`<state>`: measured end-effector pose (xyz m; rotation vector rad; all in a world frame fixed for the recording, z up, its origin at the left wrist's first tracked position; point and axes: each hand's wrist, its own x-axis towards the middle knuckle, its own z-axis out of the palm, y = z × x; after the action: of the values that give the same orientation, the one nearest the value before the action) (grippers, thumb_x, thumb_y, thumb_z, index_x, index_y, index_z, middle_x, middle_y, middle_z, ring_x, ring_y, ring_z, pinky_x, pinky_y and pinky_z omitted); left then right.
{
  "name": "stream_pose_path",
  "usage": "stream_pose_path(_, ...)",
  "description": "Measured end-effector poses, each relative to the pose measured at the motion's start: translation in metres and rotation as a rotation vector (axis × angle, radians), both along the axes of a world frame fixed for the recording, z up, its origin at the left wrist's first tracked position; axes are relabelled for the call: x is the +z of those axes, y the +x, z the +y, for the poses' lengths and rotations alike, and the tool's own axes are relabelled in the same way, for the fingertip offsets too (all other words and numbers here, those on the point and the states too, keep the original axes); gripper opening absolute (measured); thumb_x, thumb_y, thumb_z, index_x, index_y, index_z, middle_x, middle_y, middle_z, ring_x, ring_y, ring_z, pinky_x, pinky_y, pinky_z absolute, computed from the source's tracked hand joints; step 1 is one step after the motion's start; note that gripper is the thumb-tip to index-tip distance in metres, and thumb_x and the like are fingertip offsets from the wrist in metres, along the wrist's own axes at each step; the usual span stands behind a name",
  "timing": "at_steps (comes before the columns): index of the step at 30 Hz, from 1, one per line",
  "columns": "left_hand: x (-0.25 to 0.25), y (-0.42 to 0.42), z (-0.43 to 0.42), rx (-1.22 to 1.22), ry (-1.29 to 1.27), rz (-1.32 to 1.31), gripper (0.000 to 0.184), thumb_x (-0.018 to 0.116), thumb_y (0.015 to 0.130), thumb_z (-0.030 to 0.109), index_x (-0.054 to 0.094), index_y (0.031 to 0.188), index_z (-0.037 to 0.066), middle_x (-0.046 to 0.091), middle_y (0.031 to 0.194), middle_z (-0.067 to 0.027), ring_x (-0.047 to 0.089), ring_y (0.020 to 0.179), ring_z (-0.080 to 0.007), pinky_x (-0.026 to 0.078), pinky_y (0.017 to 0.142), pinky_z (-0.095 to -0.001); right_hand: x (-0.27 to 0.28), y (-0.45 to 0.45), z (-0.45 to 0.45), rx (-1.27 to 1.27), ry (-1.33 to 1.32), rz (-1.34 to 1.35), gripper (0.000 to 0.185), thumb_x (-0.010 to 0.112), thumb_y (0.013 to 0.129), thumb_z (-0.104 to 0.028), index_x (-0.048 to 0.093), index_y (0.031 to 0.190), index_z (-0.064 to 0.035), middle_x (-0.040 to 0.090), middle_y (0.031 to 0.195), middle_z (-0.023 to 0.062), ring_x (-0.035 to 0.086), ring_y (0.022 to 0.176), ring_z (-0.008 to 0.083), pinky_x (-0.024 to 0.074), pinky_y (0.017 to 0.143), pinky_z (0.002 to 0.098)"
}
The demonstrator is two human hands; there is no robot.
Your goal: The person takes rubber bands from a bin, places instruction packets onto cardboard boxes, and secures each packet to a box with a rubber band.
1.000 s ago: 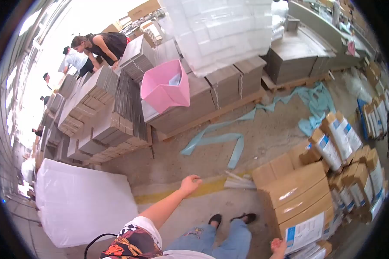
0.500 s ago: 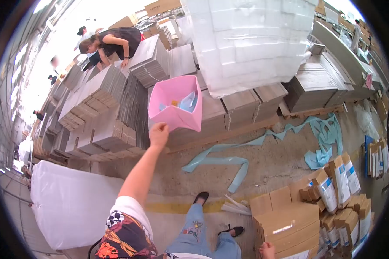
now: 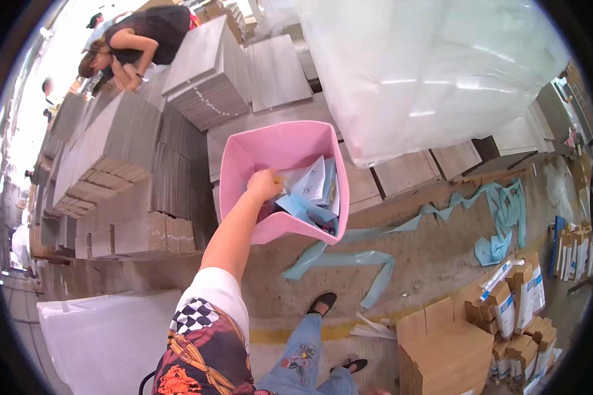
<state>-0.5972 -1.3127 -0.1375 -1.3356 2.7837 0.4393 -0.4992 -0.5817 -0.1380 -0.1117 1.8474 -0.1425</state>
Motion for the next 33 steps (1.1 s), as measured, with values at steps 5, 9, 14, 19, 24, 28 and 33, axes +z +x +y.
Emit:
stream_pose_path(5,-0.033,-0.003,-0.027,0.049,0.264,0.032,0.027,0.064,0.078,0.02,0.064,0.098,0.002,0.066,0.092,-0.0131,0.064,0.086,-0.0259,0.051,0.073,-0.0355,0.008,-0.062,-0.111,-0.274,-0.376,0.269,0.034,0.06,0.082,-0.029,0.059,0.106,-0.0044,0.06,0.098,0.0157,0.056,0.09,0.0277,0.0451,0.079,0.0368)
stream_pose_path(9,0.033,0.01,-0.021,0.281,1.154,0.694,0.025,0.054,0.086,0.004,0.058,0.111,-0.001,0.061,0.099,-0.0075,0.059,0.086,-0.0129,0.048,0.069,-0.0238,0.017,-0.117,-0.19,-0.289,-0.502,0.324,0.027,0.062,0.085,-0.021,0.058,0.102,0.0,0.063,0.085,0.0067,0.058,0.076,0.0127,0.0482,0.068,0.026)
stream_pose_path(14,0.068,0.034,-0.014,0.15,1.393,0.792,0.045,0.056,0.08,-0.006,0.049,0.123,0.001,0.058,0.109,-0.0085,0.058,0.093,-0.0134,0.048,0.074,-0.0249,0.071,-0.164,-0.321,-0.376,-0.91,0.332,0.016,0.055,0.088,-0.007,0.059,0.102,-0.0005,0.062,0.088,0.0052,0.058,0.076,0.0087,0.0469,0.066,0.0232)
stream_pose_path(19,0.078,0.032,-0.01,0.115,1.405,0.883,0.051,0.056,0.074,-0.012,0.049,0.123,0.001,0.06,0.108,-0.0087,0.059,0.095,-0.0155,0.048,0.082,-0.0268,0.124,-0.197,-0.454,-0.225,-1.212,0.409,0.012,0.057,0.085,-0.005,0.061,0.094,-0.0001,0.061,0.079,0.0074,0.059,0.071,0.0109,0.0468,0.063,0.023)
stream_pose_path(24,0.096,0.028,0.009,0.066,1.32,0.897,0.05,0.064,0.073,-0.008,0.05,0.12,0.003,0.062,0.103,-0.0071,0.061,0.092,-0.0141,0.05,0.079,-0.0276,0.128,-0.197,-0.552,0.001,-1.299,0.468,0.017,0.063,0.083,-0.011,0.062,0.092,0.0032,0.059,0.076,0.0025,0.054,0.067,0.0076,0.0439,0.06,0.0218)
stream_pose_path(28,0.1,0.038,0.026,0.009,1.213,0.906,0.038,0.066,0.075,-0.006,0.054,0.11,0.003,0.062,0.103,-0.0089,0.06,0.093,-0.0145,0.051,0.081,-0.028,0.107,-0.187,-0.578,-0.082,-1.127,0.246,0.021,0.068,0.078,-0.017,0.063,0.088,0.0014,0.061,0.071,0.0066,0.053,0.058,0.0104,0.0426,0.054,0.0237)
stream_pose_path(33,0.087,0.059,0.014,0.162,1.282,0.946,0.031,0.063,0.08,-0.001,0.054,0.109,0.002,0.061,0.104,-0.0101,0.06,0.094,-0.0172,0.052,0.083,-0.0305,0.095,-0.2,-0.564,-0.554,-1.097,-0.193,0.019,0.065,0.083,-0.019,0.063,0.085,0.0003,0.061,0.071,0.0033,0.052,0.056,0.0073,0.042,0.051,0.0214)
